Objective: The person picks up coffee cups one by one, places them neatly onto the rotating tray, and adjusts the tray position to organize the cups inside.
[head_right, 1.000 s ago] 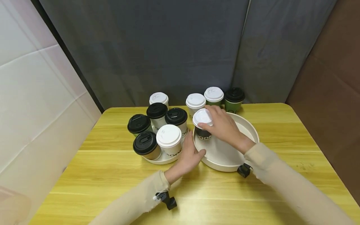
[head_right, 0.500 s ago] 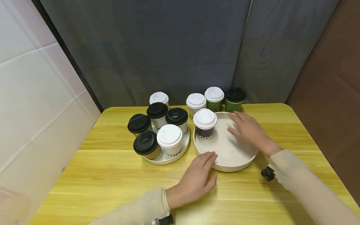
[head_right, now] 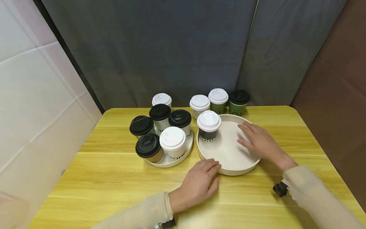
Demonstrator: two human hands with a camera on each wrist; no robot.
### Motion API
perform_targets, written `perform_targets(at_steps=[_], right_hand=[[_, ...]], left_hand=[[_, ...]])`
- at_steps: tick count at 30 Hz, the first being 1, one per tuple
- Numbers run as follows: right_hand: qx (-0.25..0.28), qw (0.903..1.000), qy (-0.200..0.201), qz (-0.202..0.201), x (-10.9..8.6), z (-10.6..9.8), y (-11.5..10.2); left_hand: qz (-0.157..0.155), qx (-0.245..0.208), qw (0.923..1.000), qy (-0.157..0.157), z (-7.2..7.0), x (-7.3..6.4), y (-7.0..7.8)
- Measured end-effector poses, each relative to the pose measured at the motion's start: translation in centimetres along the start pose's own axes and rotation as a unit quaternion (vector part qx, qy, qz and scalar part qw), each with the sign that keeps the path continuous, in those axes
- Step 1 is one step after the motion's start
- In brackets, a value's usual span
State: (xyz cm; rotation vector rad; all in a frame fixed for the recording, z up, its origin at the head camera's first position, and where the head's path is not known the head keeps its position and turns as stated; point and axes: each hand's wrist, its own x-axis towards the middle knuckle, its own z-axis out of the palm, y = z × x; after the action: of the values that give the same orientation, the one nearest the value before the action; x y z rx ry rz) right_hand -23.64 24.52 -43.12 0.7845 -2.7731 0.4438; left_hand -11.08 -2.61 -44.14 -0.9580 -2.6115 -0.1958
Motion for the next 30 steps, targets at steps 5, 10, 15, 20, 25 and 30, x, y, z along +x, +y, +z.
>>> perform_targets(at_steps=[5, 10, 15, 20, 25, 30], right_hand=[[-0.001, 1.0, 0.003, -0.004, -0.5, 0.1, -0.3], [-0.005, 0.9999, 0.012, -0.011, -0.8, 0.2, -0.6], [-0.006, 0.9997, 0.014, -0.018, -1.0, 0.4, -0.9], [-0.001, 0.9995, 0.017, -0.027, -1.1, 0.6, -1.2], [0.005, 0.9994, 0.017, -0.031, -1.2, 0.8, -1.6], [0.009, 0.9996, 0.008, -0.025, -1.2, 0.8, -2.2]], left_hand=[[-0.005, -0.002, 1.0, 0.003, 0.0, -0.1, -0.2], [-0.012, -0.01, 0.9999, -0.002, 0.1, -0.3, -0.6], [-0.022, -0.016, 0.9996, 0.006, -0.1, -0.3, -1.1], [-0.028, -0.004, 0.9992, 0.027, -0.3, -0.4, -1.8], [-0.038, 0.002, 0.9987, 0.033, -0.4, -0.5, -2.4], [-0.046, 0.009, 0.9988, 0.017, -0.4, -0.5, -2.9]])
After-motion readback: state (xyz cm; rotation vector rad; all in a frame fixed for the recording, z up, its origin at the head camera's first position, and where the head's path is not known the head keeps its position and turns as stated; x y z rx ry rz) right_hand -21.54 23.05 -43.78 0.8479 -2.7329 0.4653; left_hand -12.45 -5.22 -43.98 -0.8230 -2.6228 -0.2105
